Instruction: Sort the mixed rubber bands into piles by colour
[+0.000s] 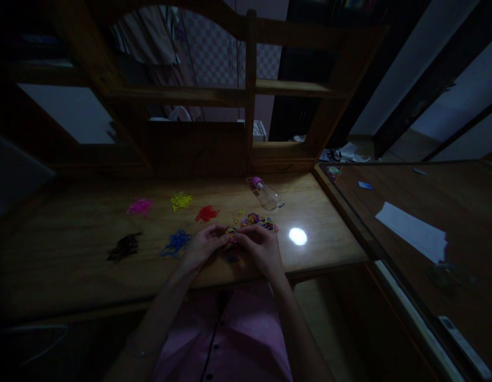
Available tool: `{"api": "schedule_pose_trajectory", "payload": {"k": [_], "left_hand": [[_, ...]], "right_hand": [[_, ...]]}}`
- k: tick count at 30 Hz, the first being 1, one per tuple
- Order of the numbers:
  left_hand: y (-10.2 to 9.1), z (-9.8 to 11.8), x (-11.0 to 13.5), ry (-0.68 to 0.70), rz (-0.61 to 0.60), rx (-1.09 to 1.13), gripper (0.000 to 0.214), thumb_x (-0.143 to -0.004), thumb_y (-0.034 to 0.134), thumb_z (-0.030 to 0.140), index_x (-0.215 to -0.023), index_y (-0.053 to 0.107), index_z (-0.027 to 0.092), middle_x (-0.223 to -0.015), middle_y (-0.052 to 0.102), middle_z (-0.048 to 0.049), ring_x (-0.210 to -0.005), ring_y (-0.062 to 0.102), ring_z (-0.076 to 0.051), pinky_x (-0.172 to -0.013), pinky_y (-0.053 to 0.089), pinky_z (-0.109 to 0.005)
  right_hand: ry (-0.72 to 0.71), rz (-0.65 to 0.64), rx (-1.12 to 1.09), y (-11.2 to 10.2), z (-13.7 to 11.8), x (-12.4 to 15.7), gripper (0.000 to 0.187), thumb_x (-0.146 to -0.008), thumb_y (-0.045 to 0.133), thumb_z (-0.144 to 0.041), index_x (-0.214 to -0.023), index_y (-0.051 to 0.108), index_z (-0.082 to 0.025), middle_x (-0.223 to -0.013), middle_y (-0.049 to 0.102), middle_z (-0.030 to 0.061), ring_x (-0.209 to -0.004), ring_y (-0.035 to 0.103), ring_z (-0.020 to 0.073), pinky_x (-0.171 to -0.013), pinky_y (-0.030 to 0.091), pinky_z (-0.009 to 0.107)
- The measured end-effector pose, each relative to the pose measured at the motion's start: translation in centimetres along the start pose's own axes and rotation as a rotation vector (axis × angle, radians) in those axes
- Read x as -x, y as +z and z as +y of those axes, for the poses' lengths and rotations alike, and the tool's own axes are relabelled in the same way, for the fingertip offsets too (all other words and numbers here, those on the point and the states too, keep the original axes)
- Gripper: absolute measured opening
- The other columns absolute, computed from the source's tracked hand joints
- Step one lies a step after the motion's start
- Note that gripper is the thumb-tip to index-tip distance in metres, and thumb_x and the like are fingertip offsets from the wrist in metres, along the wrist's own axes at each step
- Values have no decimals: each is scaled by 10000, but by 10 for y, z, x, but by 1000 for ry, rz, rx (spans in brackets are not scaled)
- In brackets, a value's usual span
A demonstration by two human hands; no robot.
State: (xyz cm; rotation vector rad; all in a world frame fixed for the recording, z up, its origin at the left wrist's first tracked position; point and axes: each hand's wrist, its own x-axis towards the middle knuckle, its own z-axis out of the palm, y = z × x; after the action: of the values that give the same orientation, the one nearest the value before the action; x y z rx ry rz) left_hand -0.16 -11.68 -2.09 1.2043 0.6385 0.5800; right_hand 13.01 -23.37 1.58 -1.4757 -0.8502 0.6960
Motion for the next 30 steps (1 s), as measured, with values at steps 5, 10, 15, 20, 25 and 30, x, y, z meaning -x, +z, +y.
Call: {"api": "schedule_pose_trajectory", "payload": {"k": [5,10,15,20,25,30], "left_hand": [[-2,-2,-1,45,50,-35,352,-651,804,343,-865,604,148,-820,635,-2,-725,611,-127,-683,489,-230],[-2,-2,-1,63,55,-59,350,-646,804,356,-841,598,151,-806,625,7,-725,599,-126,-689,480,-230],[-3,-3,-3,104,44,-59,316,-661,796,341,-817,597,151,-787,613,11,-726,584,-119,-692,468,-218],[-1,0,-2,134,24,-94,289,-680,782,328,-797,582,156,-760,590,21,-712,570,-114,-677,457,-210],[2,5,0,146,0,-128,254,-695,762,314,-785,585,154,-753,601,12,-703,572,-119,-661,455,-213],[0,2,-1,173,12,-121,261,-701,758,329,-788,575,165,-760,603,19,-707,575,-119,-651,453,-207]], "right_hand": [[-9,46,6,-2,1,0,206,-749,736,-386,-845,723,-205,-838,737,41,-781,695,201,-755,567,329],[-38,84,18,-8,0,0,189,-757,734,-362,-860,725,-204,-852,736,38,-797,696,198,-760,567,318],[-16,43,17,-11,-2,2,218,-752,744,-367,-872,724,-186,-857,738,45,-800,699,196,-756,565,304],[76,-65,-75,-2,1,4,295,-707,778,-396,-899,708,-184,-878,738,51,-822,697,210,-751,565,313],[100,-41,-175,8,5,3,301,-673,805,-362,-860,659,-177,-816,714,34,-770,686,187,-736,563,305],[85,-47,-196,6,5,3,302,-659,820,-312,-850,626,-183,-791,678,3,-721,660,148,-675,556,260]]}}
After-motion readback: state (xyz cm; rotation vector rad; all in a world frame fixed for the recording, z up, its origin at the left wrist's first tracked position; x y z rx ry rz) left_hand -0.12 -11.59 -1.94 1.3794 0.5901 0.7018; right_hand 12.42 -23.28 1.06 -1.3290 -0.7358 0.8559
